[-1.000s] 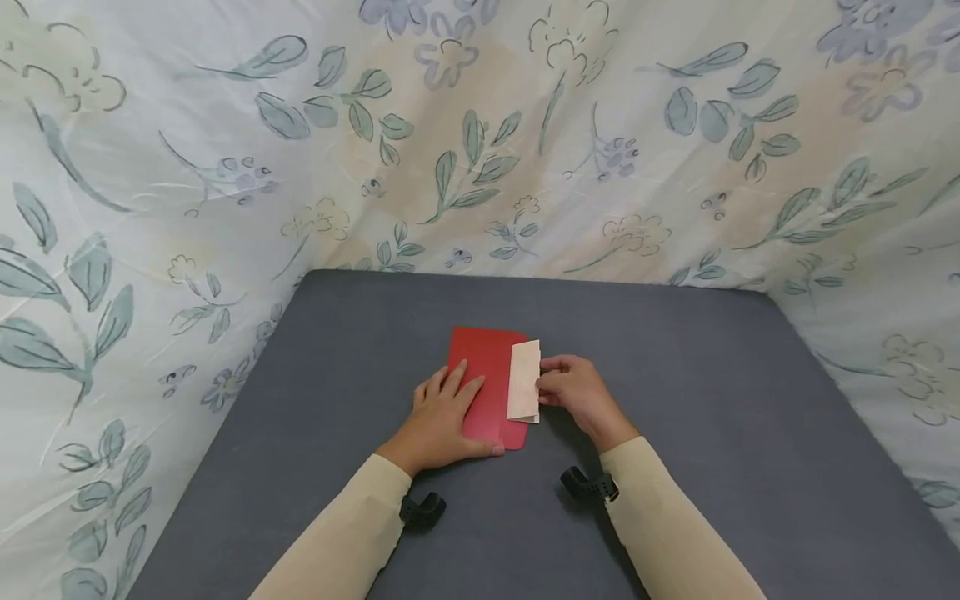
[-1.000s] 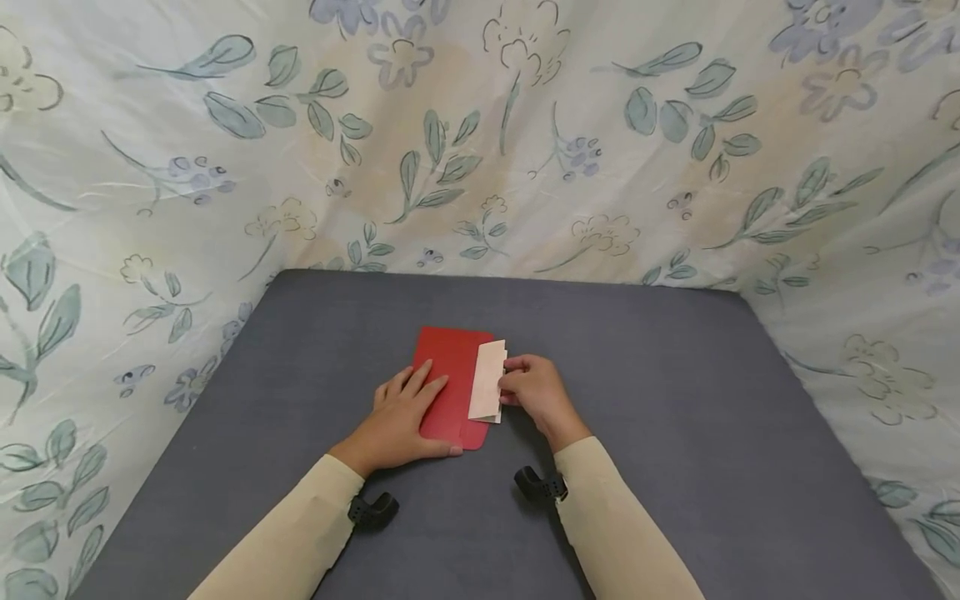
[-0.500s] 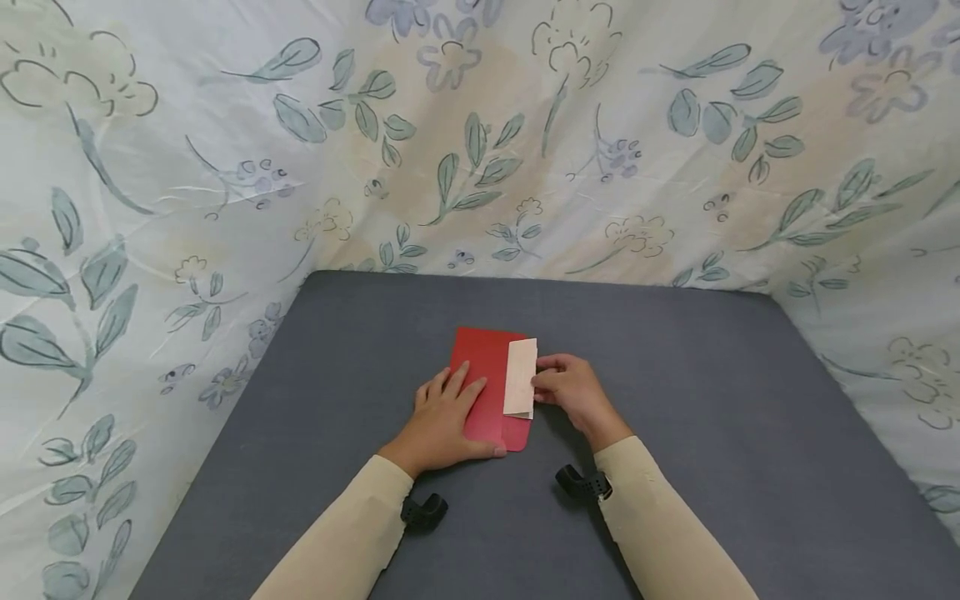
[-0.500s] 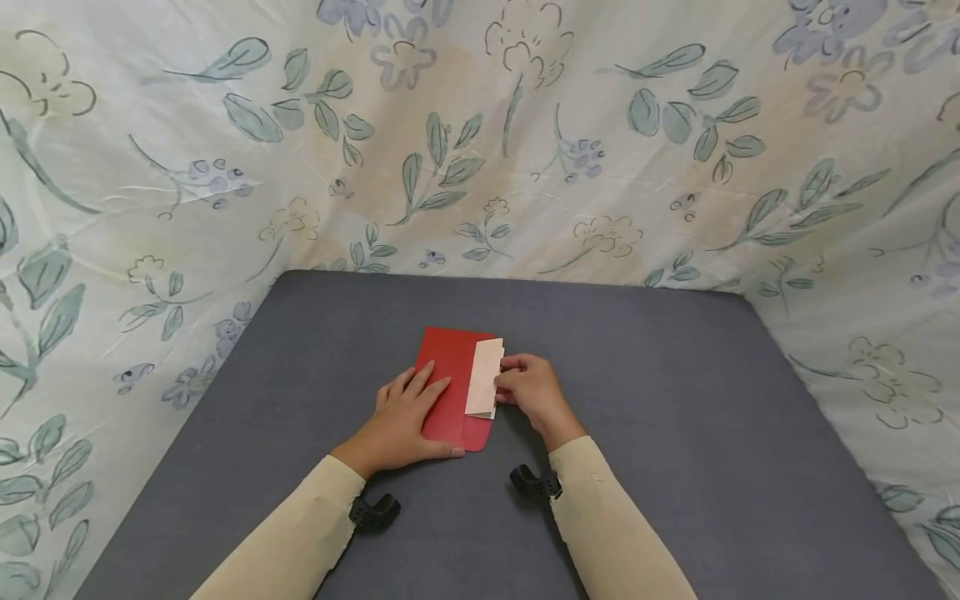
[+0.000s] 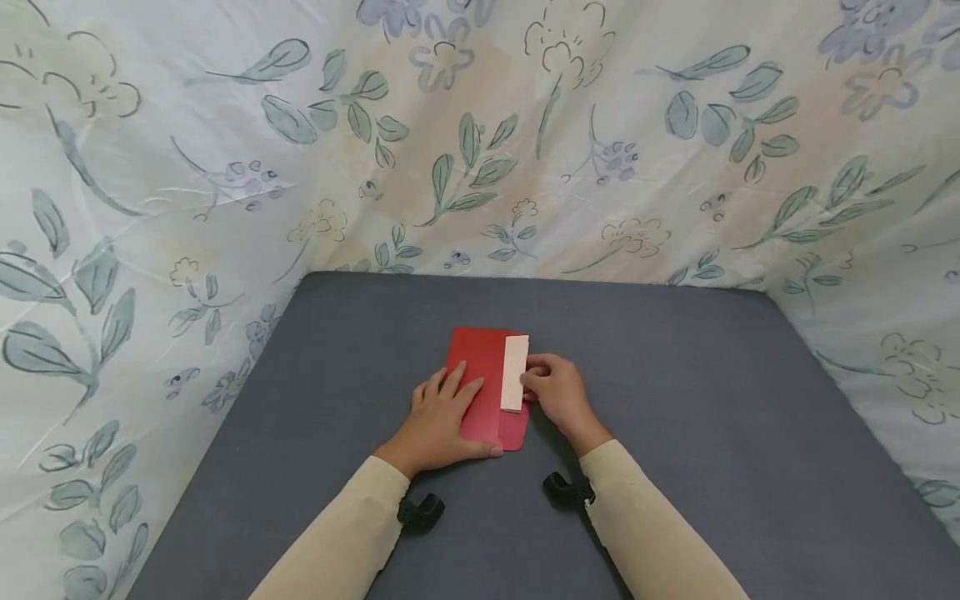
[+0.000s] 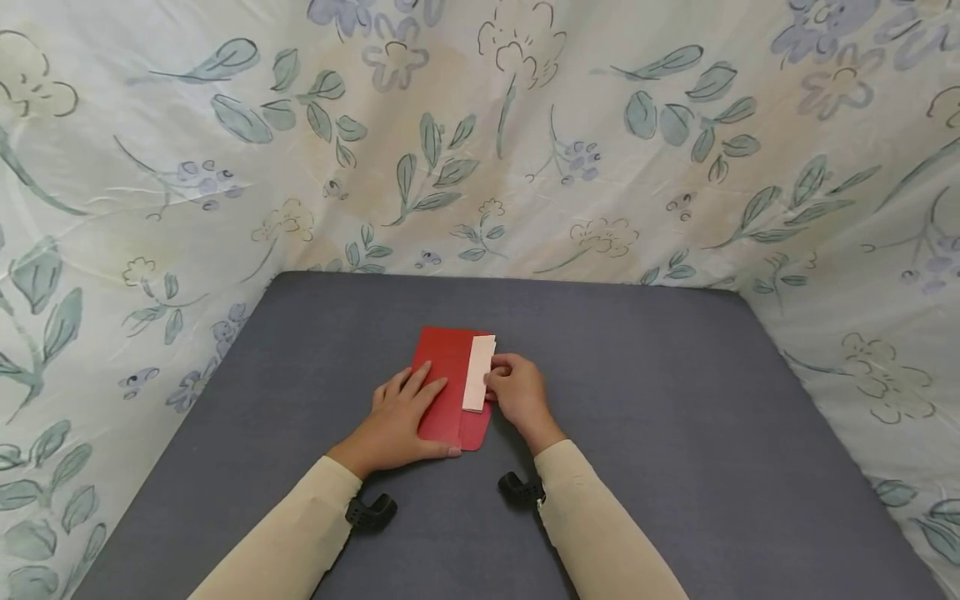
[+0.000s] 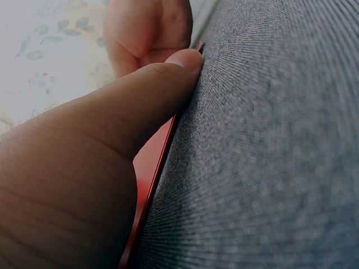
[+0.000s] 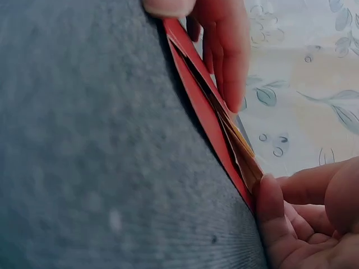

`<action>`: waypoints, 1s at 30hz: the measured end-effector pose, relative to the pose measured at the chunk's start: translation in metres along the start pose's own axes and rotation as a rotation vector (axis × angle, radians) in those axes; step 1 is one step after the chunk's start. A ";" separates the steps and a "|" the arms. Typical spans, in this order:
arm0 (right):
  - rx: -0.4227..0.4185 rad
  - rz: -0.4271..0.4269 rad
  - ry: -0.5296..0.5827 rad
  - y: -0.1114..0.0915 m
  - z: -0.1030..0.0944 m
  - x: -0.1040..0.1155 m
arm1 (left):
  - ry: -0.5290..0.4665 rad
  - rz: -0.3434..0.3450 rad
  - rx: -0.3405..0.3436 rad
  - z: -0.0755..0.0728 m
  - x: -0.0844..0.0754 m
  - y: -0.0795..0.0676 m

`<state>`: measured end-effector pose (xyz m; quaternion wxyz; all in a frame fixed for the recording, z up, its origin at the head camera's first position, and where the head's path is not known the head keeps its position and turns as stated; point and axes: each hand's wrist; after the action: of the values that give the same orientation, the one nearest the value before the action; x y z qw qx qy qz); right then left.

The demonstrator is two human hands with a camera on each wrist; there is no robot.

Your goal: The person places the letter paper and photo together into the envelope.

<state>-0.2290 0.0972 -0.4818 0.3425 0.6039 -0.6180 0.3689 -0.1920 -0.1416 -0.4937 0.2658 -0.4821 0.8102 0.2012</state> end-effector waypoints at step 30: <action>0.120 0.112 0.118 -0.008 -0.016 0.018 | 0.017 0.006 0.005 0.001 0.001 -0.001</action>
<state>-0.2216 0.1024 -0.4578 0.3205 0.5652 -0.6062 0.4587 -0.1910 -0.1424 -0.4949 0.2596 -0.4806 0.8144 0.1958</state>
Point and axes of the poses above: each hand's wrist, its own y-axis towards the middle knuckle, its own z-axis out of the palm, x = y × z, and after that the axes turned 14 degrees about -y, right-handed
